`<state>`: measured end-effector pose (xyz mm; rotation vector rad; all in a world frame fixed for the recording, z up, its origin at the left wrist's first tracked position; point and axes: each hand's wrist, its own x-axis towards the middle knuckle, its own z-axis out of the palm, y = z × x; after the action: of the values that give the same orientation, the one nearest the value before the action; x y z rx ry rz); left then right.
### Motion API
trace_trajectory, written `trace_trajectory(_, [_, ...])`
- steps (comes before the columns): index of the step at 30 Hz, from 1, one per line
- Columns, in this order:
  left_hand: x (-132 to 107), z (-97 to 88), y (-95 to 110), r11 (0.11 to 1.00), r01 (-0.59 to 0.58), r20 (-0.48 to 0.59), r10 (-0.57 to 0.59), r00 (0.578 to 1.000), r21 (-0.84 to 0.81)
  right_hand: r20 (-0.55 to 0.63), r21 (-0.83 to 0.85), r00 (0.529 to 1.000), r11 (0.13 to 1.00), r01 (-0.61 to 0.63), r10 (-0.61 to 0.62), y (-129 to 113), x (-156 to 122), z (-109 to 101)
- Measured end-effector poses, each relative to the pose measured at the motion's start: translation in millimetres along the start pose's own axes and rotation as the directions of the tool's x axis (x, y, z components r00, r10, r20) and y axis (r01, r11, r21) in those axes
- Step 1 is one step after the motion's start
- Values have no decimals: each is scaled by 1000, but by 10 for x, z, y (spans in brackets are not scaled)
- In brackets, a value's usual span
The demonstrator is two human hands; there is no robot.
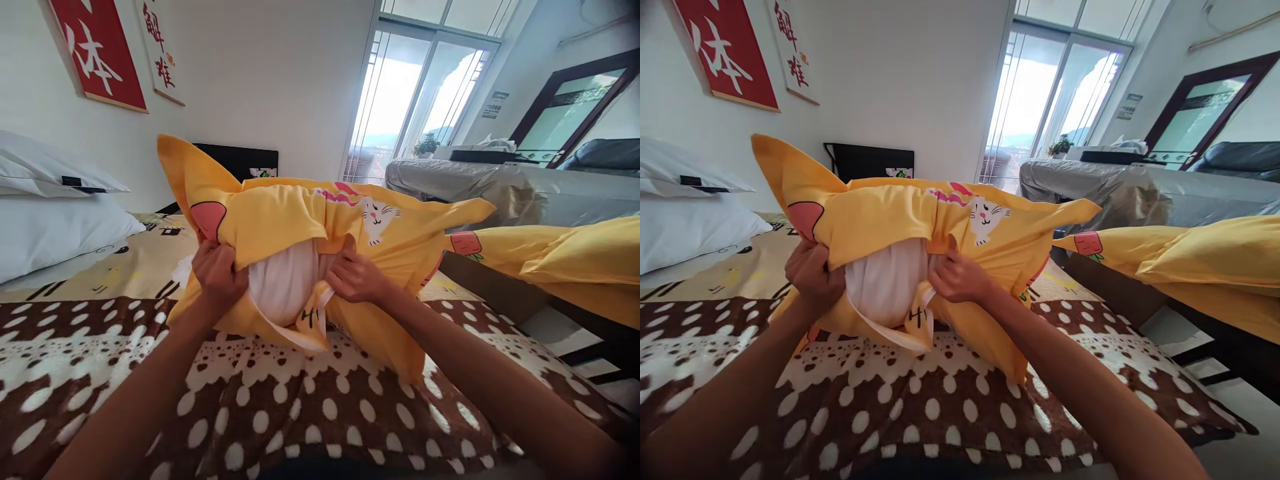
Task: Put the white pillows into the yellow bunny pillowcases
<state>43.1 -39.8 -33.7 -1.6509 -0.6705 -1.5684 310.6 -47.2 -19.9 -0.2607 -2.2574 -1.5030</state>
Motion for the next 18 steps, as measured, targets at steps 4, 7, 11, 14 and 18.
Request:
trace_trajectory(4, [111,154,282,996,-60,-80,55,995,-67,-37,30,999,999,30,-29,-39,142,-97])
trace_trajectory(7, [-1,233,-19,1000,-6,-12,6,1000,0,35,37,999,999,10,-11,64,-150,-189])
trace_trajectory(11, [-310,61,-694,977,118,147,-145,979,175,242,48,970,998,-37,24,184,-819,-394])
trace_trajectory(14, [-454,-207,-954,976,101,183,-138,973,195,386,136,922,990,-47,-9,73,-1044,-572])
trace_trajectory(18, [-489,-555,-984,978,-27,231,-22,973,208,540,182,840,968,-174,50,-165,-797,-836])
